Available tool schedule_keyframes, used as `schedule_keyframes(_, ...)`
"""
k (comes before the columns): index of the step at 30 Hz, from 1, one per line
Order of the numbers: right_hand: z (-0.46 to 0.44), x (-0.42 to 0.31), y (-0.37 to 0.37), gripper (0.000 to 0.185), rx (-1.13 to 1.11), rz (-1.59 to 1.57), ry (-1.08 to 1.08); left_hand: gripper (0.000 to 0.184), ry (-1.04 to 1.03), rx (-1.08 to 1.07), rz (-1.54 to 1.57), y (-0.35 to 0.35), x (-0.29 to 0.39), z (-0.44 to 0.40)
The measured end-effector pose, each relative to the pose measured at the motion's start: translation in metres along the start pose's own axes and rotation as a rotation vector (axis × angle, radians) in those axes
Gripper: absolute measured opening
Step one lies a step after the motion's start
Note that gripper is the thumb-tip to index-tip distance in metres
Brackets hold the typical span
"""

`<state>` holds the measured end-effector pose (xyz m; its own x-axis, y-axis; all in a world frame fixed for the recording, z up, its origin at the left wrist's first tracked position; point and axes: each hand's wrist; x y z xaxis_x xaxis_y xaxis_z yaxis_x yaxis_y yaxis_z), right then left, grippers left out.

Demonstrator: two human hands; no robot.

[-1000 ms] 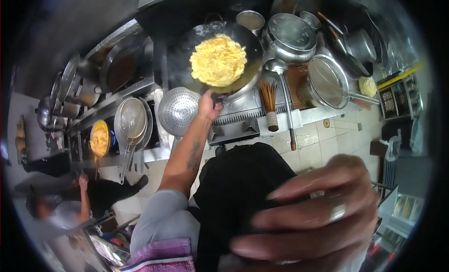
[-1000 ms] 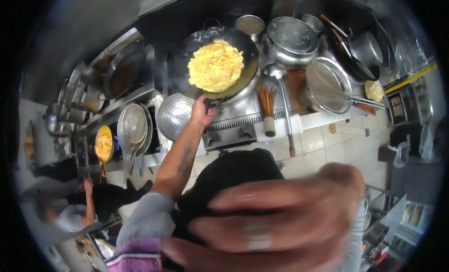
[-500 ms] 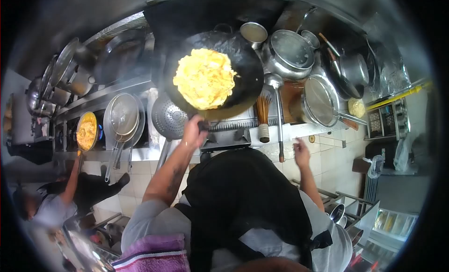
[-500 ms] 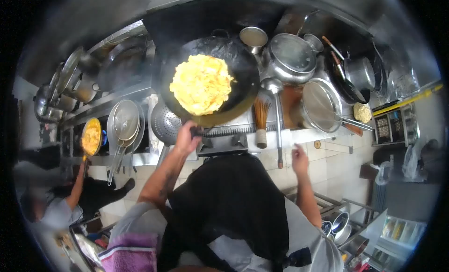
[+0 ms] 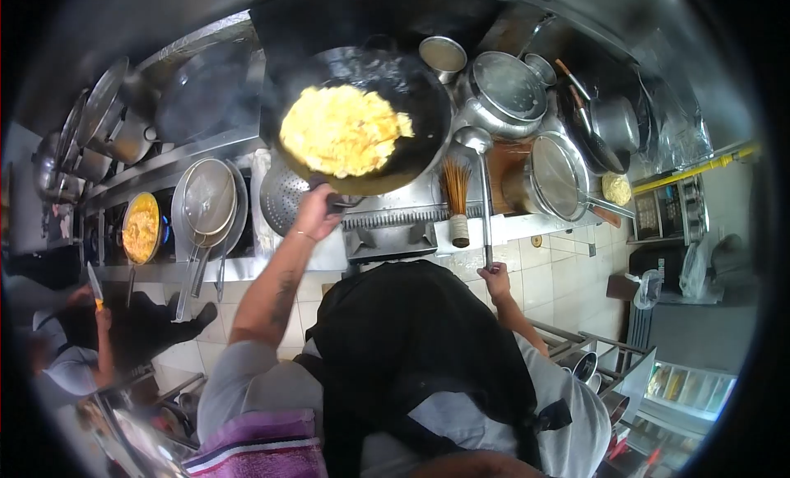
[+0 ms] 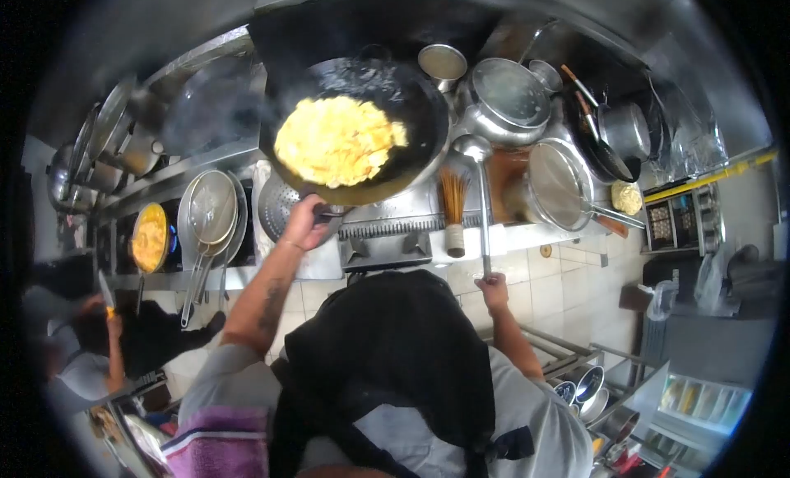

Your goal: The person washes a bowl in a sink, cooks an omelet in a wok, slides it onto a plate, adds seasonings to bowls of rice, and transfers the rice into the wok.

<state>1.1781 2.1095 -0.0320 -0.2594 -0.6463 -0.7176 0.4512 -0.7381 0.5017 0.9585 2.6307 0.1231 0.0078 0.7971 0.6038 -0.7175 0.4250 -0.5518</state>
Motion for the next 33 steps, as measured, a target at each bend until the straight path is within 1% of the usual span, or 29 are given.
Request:
schedule_keyframes(1, 0.004, -0.008, -0.003, 0.056, 0.045, 0.135, 0.018, 0.009, -0.059, 0.119, 0.046, -0.013, -0.021, 0.004)
schedule_keyframes(2, 0.001, -0.007, -0.008, 0.056, 0.048, 0.138, 0.017, 0.01, -0.119, 0.234, 0.09, -0.024, -0.043, 0.014)
schedule_keyframes(4, -0.019, 0.014, -0.01, 0.058, 0.057, 0.25, 0.044, 0.015, -0.203, 0.112, 0.147, -0.013, -0.067, 0.055)
schedule_keyframes(6, -0.016, 0.01, -0.003, 0.058, 0.052, 0.397, 0.12, 0.018, 0.114, -0.012, 0.177, 0.003, -0.035, 0.116)
schedule_keyframes(7, -0.013, 0.006, -0.001, 0.057, 0.046, 0.397, 0.074, 0.018, 0.127, -0.009, 0.172, 0.007, -0.026, 0.126)
schedule_keyframes(8, -0.012, 0.009, 0.0, 0.056, 0.038, 0.354, 0.076, 0.017, 0.18, 0.003, 0.214, 0.012, -0.017, 0.135)
schedule_keyframes(9, -0.011, 0.01, 0.0, 0.056, 0.054, 0.396, 0.072, 0.016, 0.224, 0.019, 0.261, 0.015, -0.01, 0.144)
schedule_keyframes(10, -0.013, 0.008, -0.001, 0.055, 0.07, 0.436, 0.079, 0.016, 0.211, 0.03, 0.26, 0.014, -0.004, 0.151)
schedule_keyframes(12, -0.017, 0.011, 0.0, 0.052, 0.067, 0.443, 0.117, 0.013, 0.082, 0.111, 0.354, 0.002, 0.01, 0.16)
schedule_keyframes(13, -0.025, 0.019, 0.001, 0.05, 0.093, 0.445, 0.15, 0.012, 0.014, 0.164, 0.363, -0.011, 0.025, 0.171)
schedule_keyframes(14, -0.031, 0.022, -0.005, 0.048, 0.114, 0.444, 0.186, 0.012, -0.026, 0.17, 0.365, -0.014, 0.038, 0.174)
schedule_keyframes(16, -0.018, -0.005, -0.003, 0.043, 0.034, 0.333, 0.196, 0.014, -0.2, 0.122, 0.32, -0.019, 0.073, 0.176)
schedule_keyframes(18, -0.033, 0.001, -0.006, 0.041, 0.014, 0.316, 0.197, 0.018, -0.385, 0.008, 0.299, -0.016, 0.123, 0.151)
schedule_keyframes(20, -0.027, -0.013, -0.002, 0.039, -0.054, 0.215, 0.199, 0.022, -0.431, -0.034, 0.151, -0.007, 0.191, 0.116)
schedule_keyframes(21, -0.024, -0.022, 0.0, 0.041, -0.072, 0.235, 0.142, 0.023, -0.475, -0.032, 0.188, -0.009, 0.211, 0.109)
schedule_keyframes(22, -0.027, -0.024, 0.003, 0.042, -0.099, 0.337, 0.172, 0.024, -0.518, -0.033, 0.227, -0.012, 0.221, 0.108)
schedule_keyframes(23, -0.031, -0.026, 0.01, 0.042, -0.121, 0.439, 0.211, 0.02, -0.577, -0.019, 0.075, 0.005, 0.2, 0.13)
schedule_keyframes(24, -0.044, -0.012, 0.01, 0.041, -0.1, 0.428, 0.27, 0.01, -0.754, 0.072, 0.316, 0.003, 0.161, 0.142)
schedule_keyframes(25, -0.07, 0.018, 0.008, 0.042, -0.029, 0.503, 0.47, 0.017, -0.846, 0.238, 0.408, -0.017, 0.125, 0.182)
schedule_keyframes(26, -0.108, 0.05, 0.0, 0.041, -0.117, 0.364, 0.485, 0.016, -0.851, 0.262, 0.35, -0.009, 0.111, 0.208)
schedule_keyframes(27, -0.035, -0.028, 0.023, 0.041, -0.169, 0.282, 0.36, 0.016, -0.855, 0.286, 0.293, 0.0, 0.097, 0.234)
schedule_keyframes(28, -0.03, -0.032, 0.018, 0.041, -0.201, 0.299, 0.345, 0.015, -0.859, 0.31, 0.236, 0.008, 0.083, 0.259)
schedule_keyframes(29, -0.03, -0.023, 0.02, 0.041, -0.189, 0.325, 0.305, 0.008, -0.765, 0.397, 0.282, 0.02, 0.079, 0.273)
schedule_keyframes(30, -0.037, -0.015, 0.026, 0.042, -0.171, 0.354, 0.28, 0.006, -0.681, 0.477, 0.34, 0.028, 0.078, 0.282)
schedule_keyframes(31, -0.045, -0.012, 0.031, 0.042, -0.23, 0.347, 0.332, 0.009, -0.688, 0.521, 0.356, 0.029, 0.071, 0.293)
schedule_keyframes(32, -0.055, -0.009, 0.032, 0.042, -0.261, 0.379, 0.338, 0.012, -0.694, 0.57, 0.372, 0.029, 0.06, 0.306)
schedule_keyframes(33, -0.062, -0.006, 0.032, 0.041, -0.276, 0.321, 0.353, 0.013, -0.667, 0.572, 0.382, 0.037, 0.046, 0.324)
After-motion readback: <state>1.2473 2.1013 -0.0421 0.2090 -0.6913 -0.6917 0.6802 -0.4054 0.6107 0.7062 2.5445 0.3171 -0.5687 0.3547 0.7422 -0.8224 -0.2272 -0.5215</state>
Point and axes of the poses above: each hand's wrist, its own z-axis away from the middle knuckle, its own y-axis out of the back of the hand, x = y × z
